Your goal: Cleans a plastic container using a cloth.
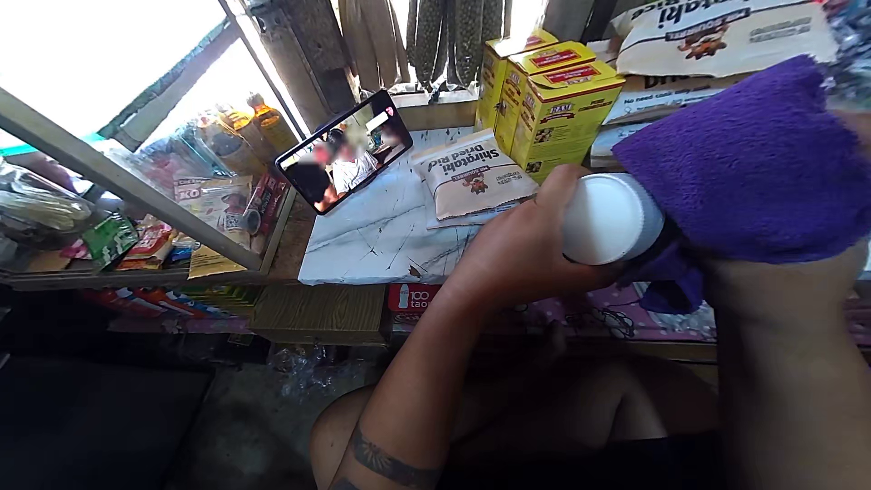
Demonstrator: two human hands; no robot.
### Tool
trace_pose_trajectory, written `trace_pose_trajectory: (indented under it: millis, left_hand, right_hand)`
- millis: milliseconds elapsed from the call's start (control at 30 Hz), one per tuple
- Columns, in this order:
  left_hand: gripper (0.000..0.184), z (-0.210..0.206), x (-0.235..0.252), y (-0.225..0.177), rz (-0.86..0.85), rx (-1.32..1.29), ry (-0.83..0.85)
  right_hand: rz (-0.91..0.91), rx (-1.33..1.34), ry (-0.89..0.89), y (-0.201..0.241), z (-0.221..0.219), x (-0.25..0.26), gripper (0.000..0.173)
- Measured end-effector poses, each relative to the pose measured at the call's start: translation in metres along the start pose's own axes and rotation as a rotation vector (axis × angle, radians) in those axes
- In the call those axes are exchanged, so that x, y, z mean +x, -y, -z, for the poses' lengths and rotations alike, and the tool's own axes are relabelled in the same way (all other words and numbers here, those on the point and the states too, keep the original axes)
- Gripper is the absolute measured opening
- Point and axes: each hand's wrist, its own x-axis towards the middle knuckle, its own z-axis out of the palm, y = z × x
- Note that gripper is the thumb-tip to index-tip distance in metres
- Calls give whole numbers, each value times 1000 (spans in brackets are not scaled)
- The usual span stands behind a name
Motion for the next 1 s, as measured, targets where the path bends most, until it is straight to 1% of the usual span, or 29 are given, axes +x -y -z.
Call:
trace_pose_trajectory:
  millis: [67, 200, 333, 367, 467, 567, 600, 667, 700, 733, 800, 900, 933, 1000]
  left_hand:
    - [82, 1, 0, 1, -12, -13, 6]
    - [83, 0, 0, 2, -20, -11, 14]
    - [84, 1, 1, 0, -6, -18, 21]
    - [84, 1, 1, 0, 5, -18, 27]
    - [84, 0, 1, 0, 16, -24, 22]
    - [83, -1, 1, 1, 9, -21, 13]
    - [82, -1, 1, 1, 5, -14, 14]
    - [83, -1, 1, 1, 2, -17, 11]
    - [83, -1, 1, 1, 1, -23, 8]
    - [83, 0, 1, 1, 5, -24, 10]
    - [82, -1, 1, 1, 3, -14, 9]
    - [82, -1, 1, 2, -2, -8, 0]
    - [81, -2, 1, 2, -6, -9, -3]
    - [81, -1, 1, 1, 4, -6, 5]
  right_hand:
    - [-15, -27, -40, 3, 0, -4, 76]
    - [-39, -5, -98, 7, 0, -5, 69]
    - [-111, 69, -171, 13, -2, -1, 53]
    - [-117, 93, -186, 13, -3, 0, 52]
    - [-131, 106, -213, 15, -4, 1, 55]
    - [-189, 172, -188, 9, -2, -3, 51]
    - [-215, 187, -171, 9, -2, -4, 53]
    - [-182, 190, -109, 13, -2, -2, 74]
    - [-159, 181, -99, 15, -2, 0, 79]
    - [-145, 173, -101, 17, -3, 2, 80]
    - [-142, 164, -102, 16, -3, 2, 73]
    - [-209, 189, -149, 3, 2, -4, 63]
    - [-220, 194, -163, -1, 3, -6, 62]
    - [-215, 183, -177, -7, 5, -8, 67]
